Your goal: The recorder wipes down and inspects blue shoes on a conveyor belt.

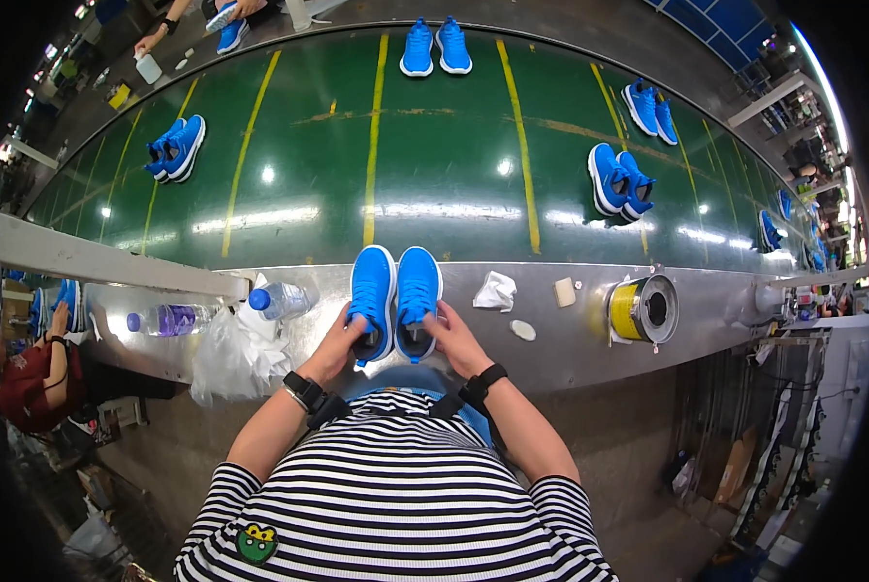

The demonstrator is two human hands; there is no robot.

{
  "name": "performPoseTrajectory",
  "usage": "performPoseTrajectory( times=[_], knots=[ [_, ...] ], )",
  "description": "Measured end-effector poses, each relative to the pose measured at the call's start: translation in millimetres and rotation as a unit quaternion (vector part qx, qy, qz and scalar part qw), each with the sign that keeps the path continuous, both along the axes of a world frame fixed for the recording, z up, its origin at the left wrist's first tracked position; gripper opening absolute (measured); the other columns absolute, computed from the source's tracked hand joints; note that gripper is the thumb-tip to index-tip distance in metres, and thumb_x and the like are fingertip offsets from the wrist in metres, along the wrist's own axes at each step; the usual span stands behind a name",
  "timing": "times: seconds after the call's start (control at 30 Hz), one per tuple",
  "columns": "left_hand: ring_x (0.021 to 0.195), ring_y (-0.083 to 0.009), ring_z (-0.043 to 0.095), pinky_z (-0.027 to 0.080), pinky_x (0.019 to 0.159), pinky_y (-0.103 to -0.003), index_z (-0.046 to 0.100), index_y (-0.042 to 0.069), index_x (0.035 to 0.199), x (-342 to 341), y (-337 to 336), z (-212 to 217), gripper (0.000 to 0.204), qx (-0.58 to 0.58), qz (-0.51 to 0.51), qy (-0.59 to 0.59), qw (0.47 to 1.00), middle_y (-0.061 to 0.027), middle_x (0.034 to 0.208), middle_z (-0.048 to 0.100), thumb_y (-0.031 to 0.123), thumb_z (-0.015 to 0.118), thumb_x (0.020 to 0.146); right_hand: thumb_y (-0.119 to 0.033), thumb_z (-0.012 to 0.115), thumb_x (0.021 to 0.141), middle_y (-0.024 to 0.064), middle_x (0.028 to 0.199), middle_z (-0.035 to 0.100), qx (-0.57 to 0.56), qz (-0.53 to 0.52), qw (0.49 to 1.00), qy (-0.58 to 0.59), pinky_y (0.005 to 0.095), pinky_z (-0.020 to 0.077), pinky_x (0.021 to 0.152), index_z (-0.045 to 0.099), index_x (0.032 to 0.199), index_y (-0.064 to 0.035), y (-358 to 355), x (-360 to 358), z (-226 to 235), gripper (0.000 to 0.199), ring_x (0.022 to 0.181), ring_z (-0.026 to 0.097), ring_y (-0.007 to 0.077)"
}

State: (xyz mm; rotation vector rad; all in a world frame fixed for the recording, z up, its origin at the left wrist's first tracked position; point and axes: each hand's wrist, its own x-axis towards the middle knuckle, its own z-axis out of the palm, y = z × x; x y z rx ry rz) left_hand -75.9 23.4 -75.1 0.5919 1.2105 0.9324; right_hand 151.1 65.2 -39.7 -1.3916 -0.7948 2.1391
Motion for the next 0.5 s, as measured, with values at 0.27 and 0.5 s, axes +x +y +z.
performPoseTrajectory(
  times=[0.27, 0.5],
  knots=[
    [0.089, -0.017, 0.056, 0.045, 0.081, -0.029, 0.03, -0.002, 0.131, -6.9, -3.4, -26.0, 0.063, 0.087, 0.003, 0.155, 0.984, -0.0107, 0.105, 0.055, -0.002, 0.054, 0.073, -0.01, 0.065, 0.074, 0.0128, 0.114, 0.049, 0.165, 0.0, 0.981, -0.104, 0.0306, 0.0426, 0.084, 0.025, 0.134, -0.0012, -3.7, -8.3, -28.7, 0.072, 0.1, 0.052, 0.0194],
    [0.079, -0.0153, 0.058, 0.048, 0.074, -0.028, 0.055, 0.003, 0.102, -18.4, -7.6, 10.4, 0.029, -0.078, 0.049, -0.075, 0.993, -0.0062, 0.091, 0.059, -0.005, 0.051, 0.074, -0.004, 0.049, 0.084, 0.0077, 0.102, 0.059, -0.007, -0.132, 0.99, 0.059, 0.0319, 0.048, 0.08, 0.053, 0.111, -0.0034, -6.6, 19.9, -19.2, 0.027, 0.09, 0.059, 0.0175]
  ],
)
